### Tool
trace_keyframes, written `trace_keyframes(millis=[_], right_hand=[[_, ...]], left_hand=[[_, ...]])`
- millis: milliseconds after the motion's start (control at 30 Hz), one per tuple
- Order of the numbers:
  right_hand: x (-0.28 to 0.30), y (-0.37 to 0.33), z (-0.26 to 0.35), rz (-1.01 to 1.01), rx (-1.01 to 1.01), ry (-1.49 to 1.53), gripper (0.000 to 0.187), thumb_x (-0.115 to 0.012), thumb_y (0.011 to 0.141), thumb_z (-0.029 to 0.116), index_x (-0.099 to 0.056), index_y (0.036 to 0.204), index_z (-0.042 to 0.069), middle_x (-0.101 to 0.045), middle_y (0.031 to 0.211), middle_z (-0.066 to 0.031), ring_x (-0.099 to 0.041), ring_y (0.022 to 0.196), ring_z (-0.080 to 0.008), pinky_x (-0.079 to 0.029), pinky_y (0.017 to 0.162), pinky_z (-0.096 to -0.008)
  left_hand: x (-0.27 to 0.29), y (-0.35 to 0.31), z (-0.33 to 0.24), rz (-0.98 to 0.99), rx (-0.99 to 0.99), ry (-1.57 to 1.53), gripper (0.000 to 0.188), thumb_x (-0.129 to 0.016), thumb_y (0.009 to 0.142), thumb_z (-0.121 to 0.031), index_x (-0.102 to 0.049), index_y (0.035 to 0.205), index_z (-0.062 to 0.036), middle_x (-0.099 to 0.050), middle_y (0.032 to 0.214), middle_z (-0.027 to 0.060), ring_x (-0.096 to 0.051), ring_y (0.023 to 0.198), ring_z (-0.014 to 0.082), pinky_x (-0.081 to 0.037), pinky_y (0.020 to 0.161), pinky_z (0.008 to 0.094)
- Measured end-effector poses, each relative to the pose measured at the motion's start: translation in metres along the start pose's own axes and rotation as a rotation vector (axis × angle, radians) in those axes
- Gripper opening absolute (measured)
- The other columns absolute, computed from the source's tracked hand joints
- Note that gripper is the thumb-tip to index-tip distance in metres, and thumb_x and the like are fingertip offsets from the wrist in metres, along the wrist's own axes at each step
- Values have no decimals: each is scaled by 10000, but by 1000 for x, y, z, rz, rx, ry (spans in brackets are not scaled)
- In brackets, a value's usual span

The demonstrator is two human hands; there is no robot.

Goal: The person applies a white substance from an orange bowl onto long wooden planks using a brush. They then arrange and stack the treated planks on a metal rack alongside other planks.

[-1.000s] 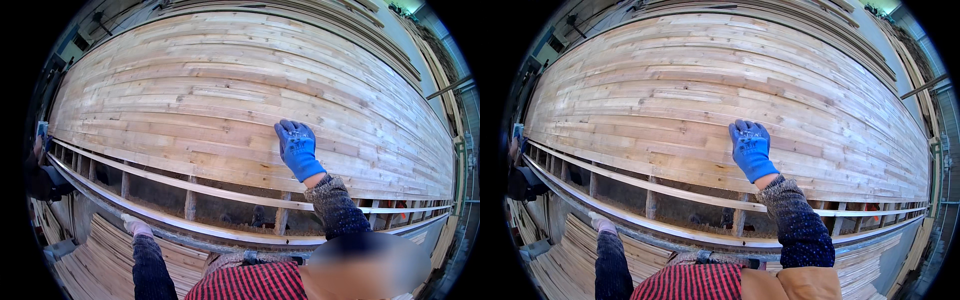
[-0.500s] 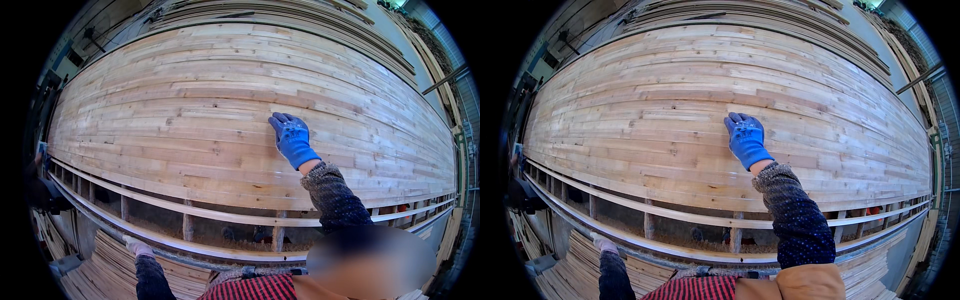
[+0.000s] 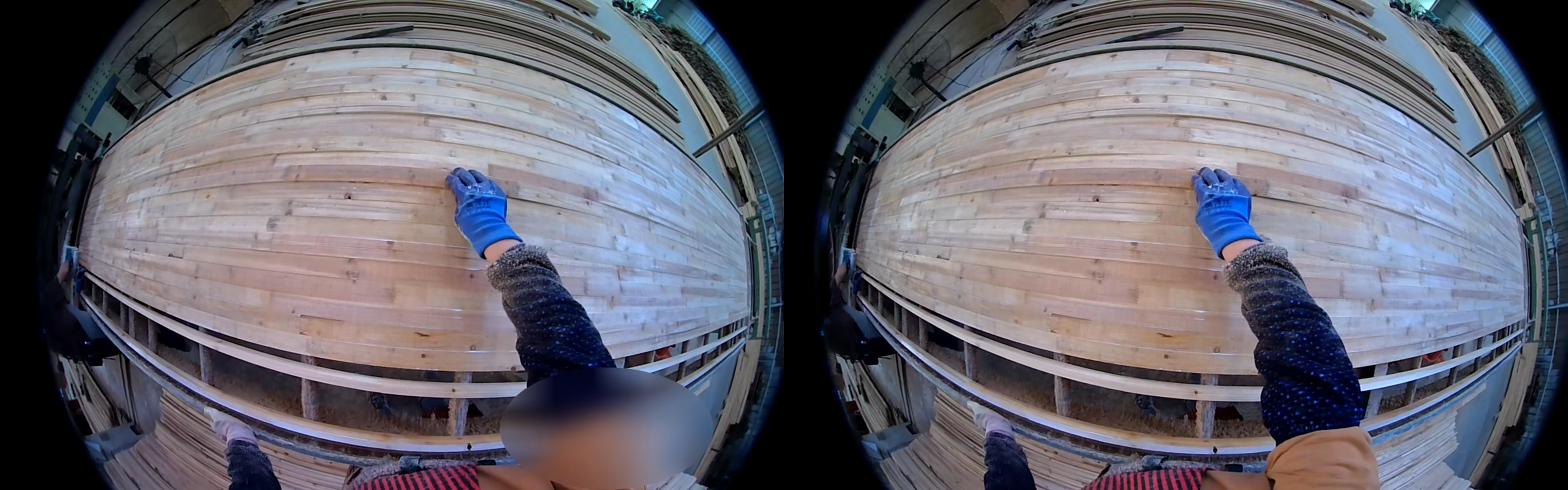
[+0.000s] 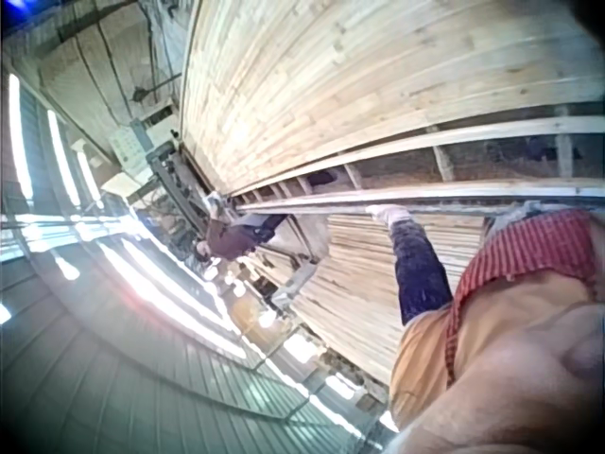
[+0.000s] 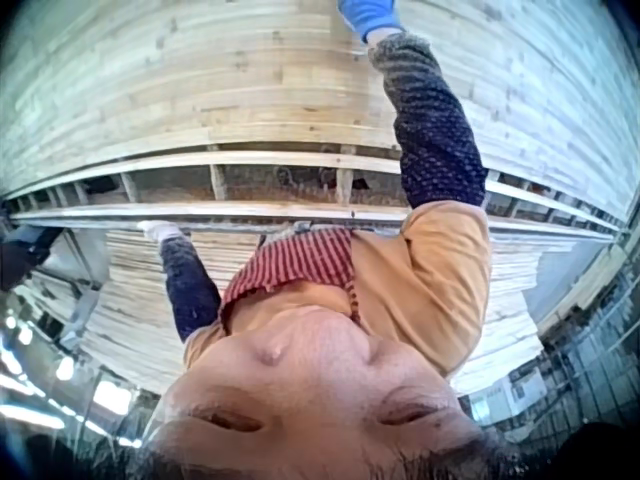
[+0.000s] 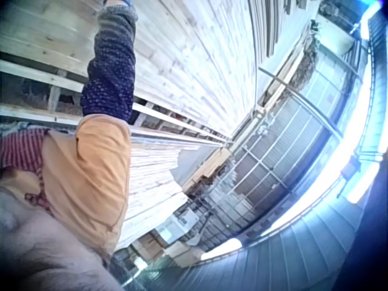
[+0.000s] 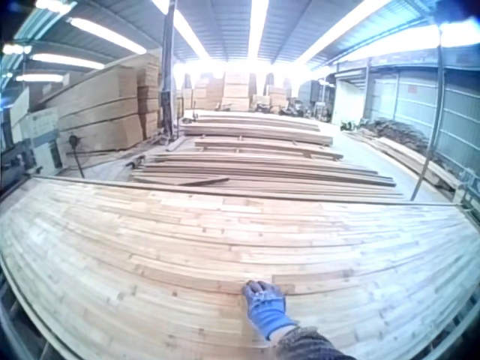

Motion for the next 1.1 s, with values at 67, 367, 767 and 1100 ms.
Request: trace_keyframes(millis=[67, 367, 767, 1100], right_hand=[[-4, 3, -4, 84, -15, 16, 420, -650, 832, 135, -648, 1249, 181, -597, 1319, -16, -554, 1238, -216, -473, 1018, -371], [5, 53, -35, -21, -50, 123, 356, -595, 850, 71, -685, 1179, 173, -685, 1213, -80, -638, 1128, -295, -520, 955, -409], [-10, 116, -39, 93, -148, -41, 385, -597, 864, 142, -652, 1240, 202, -589, 1372, -6, -562, 1254, -217, -470, 1023, -397], [-18, 132, -55, -136, -126, -92, 381, -648, 811, 156, -667, 1189, 199, -600, 1334, -2, -562, 1227, -202, -455, 983, -399]], left_hand=[[1, 6, 0, 6, 2, -119, 713, -302, 1020, -578, -278, 1577, -134, -222, 1651, 27, -213, 1510, 225, -149, 1221, 404], [-3, -2, -5, 37, 275, -2758, 810, -321, 985, -655, -265, 1576, -103, -213, 1652, 45, -205, 1509, 241, -137, 1226, 384], [-10, -3, 0, 189, 218, -2978, 948, -355, 896, -798, -416, 1502, -72, -405, 1553, 106, -394, 1395, 330, -274, 1182, 439], [-7, 2, -6, 34, 436, -2900, 886, -418, 906, -760, -494, 1439, -56, -501, 1469, 138, -499, 1303, 345, -375, 1124, 449]])
Point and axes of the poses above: each hand's wrist, its own y-axis towards the middle knuckle, its own x-axis out of the back of the hand, z = x × y, the point moved 1 cm from there along y, towards the middle knuckle
